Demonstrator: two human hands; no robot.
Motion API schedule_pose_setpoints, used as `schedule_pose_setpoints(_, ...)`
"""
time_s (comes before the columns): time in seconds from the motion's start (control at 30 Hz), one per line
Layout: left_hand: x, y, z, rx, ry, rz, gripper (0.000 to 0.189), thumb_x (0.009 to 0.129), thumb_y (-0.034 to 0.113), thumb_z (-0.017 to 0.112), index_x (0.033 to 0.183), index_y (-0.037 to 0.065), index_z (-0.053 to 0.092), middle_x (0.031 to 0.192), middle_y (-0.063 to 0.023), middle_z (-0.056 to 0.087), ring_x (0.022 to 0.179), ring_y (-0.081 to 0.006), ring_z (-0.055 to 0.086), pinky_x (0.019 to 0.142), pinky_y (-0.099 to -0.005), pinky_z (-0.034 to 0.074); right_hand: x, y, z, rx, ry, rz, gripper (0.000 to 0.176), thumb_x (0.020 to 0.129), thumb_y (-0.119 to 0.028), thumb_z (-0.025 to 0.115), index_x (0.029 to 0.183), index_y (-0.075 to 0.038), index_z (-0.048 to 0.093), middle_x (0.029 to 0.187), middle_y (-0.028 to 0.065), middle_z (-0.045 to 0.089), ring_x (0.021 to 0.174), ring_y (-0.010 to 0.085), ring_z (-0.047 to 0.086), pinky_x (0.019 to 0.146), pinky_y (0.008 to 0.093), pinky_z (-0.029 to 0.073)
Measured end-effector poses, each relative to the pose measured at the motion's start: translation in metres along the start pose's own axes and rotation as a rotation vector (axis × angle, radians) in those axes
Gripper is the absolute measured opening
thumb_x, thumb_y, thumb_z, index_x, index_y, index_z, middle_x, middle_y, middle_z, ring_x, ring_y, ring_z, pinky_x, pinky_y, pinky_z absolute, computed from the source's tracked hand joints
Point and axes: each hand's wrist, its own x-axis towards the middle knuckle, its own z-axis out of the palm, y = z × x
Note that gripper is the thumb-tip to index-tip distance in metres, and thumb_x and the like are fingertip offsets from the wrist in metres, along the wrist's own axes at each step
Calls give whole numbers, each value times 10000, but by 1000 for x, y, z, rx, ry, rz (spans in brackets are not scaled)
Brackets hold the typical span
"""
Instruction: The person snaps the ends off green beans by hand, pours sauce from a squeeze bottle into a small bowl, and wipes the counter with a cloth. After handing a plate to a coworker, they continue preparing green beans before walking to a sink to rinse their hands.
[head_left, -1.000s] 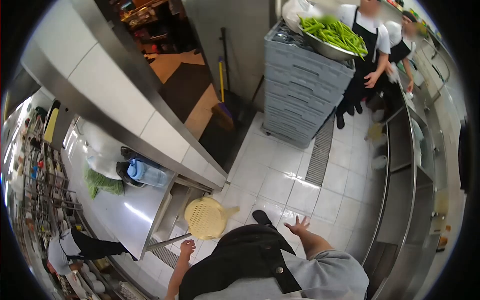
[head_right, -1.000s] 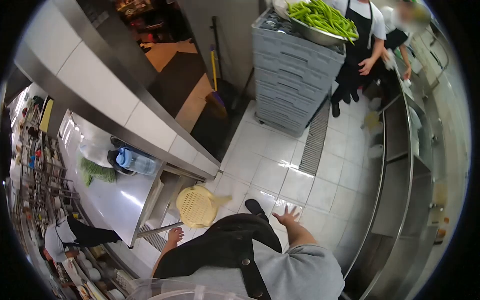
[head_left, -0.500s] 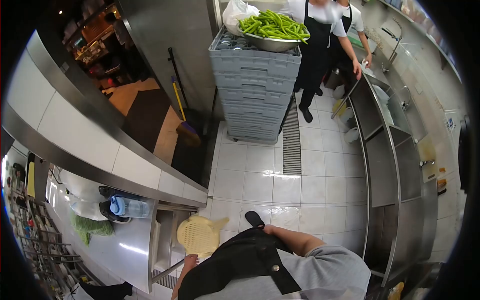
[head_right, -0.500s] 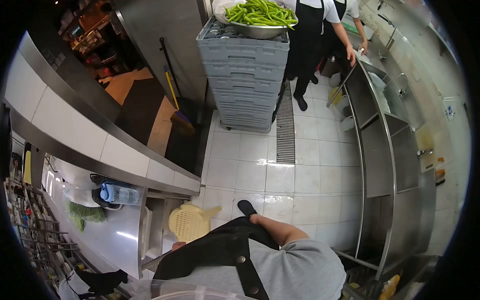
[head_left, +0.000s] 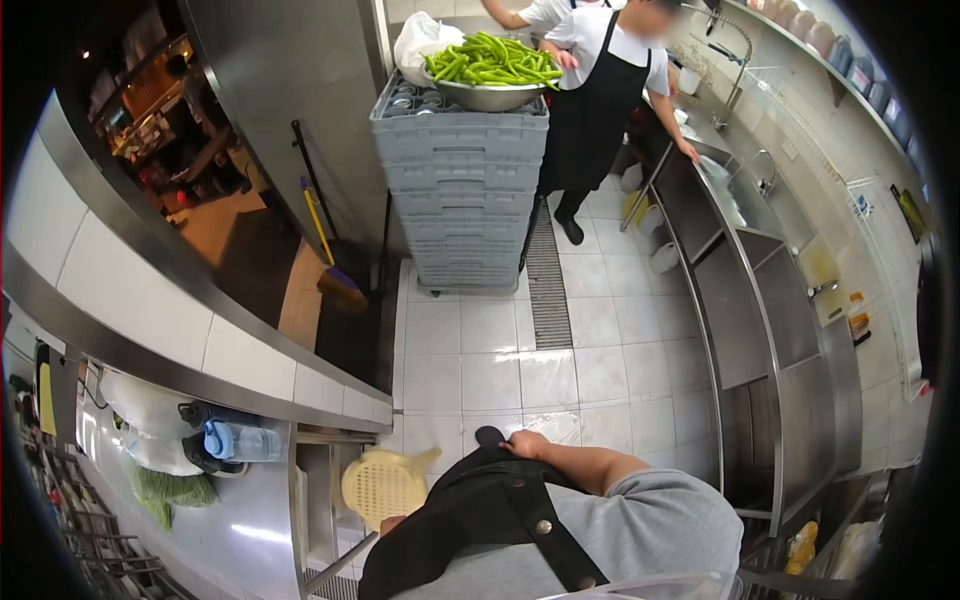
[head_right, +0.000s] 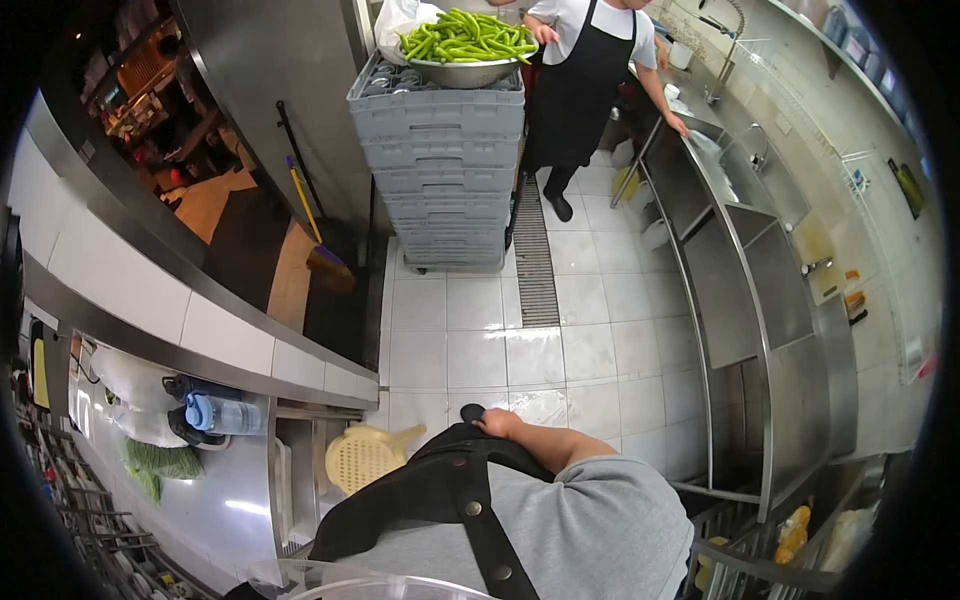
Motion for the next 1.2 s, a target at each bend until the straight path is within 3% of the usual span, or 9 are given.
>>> schedule_pose_setpoints(0.2,-2,10,-1,31,38,-7,187,835,165,691,941,11,672,733,-72,636,622,-178,601,566,-318,487,-7,121,11,-56,-21,352,680,885,-606,550,1155,9,656,1174,231,648,1120,381,604,973,448,474)
schedule_pose_setpoints(0.23,-1,13,-1,30,46,-5,188,836,163,691,947,13,669,735,-73,636,623,-180,601,563,-319,485,-29,114,-18,-225,-132,348,683,853,-534,631,1277,-1,579,1333,200,565,1219,416,530,1018,463,452)
schedule_pose_setpoints(0.3,1,19,-2,31,56,-5,192,836,160,692,959,15,663,739,-75,634,624,-182,601,558,-319,481,-50,152,-5,-151,42,567,524,824,-247,696,1302,-80,562,1424,155,428,1295,415,455,999,539,451)
schedule_pose_setpoints(0.4,2,26,1,28,64,-11,198,837,156,694,977,20,654,744,-79,632,626,-185,600,550,-320,476,-45,169,-18,-208,-25,674,525,833,-239,693,1322,-108,553,1430,132,425,1277,369,495,984,532,463)
schedule_pose_setpoints(0.6,5,40,9,60,84,-24,218,840,146,697,1013,28,636,755,-86,628,630,-192,600,535,-321,465,16,201,23,-267,-349,544,414,849,-235,655,1244,-112,645,1357,130,575,1224,338,563,981,537,455)
schedule_pose_setpoints(0.67,7,44,12,89,92,-19,226,840,143,698,1025,31,630,759,-88,627,631,-194,600,529,-322,462,37,198,26,-268,-283,360,452,808,-428,720,1048,-45,721,1111,204,684,1076,345,643,927,441,509)
schedule_pose_setpoints(0.73,10,52,14,114,103,-17,234,841,140,699,1037,34,624,763,-91,625,633,-196,599,524,-323,458,37,170,5,-227,-137,304,458,811,-436,707,1051,-46,718,1086,193,693,1058,352,650,924,428,513)
schedule_pose_setpoints(0.93,20,102,22,138,149,-20,264,843,130,702,1073,43,606,774,-98,621,637,-203,599,509,-324,447,73,141,-61,-48,-126,296,418,841,-251,618,1224,-86,642,1329,145,590,1250,371,537,1010,656,379)
schedule_pose_setpoints(1.2,14,163,72,-366,266,-51,528,861,104,694,1309,70,418,911,-148,597,651,-222,593,466,-327,412,59,182,-126,-39,-5,500,376,895,-111,507,1250,-81,627,1371,150,558,1281,346,513,1040,581,378)
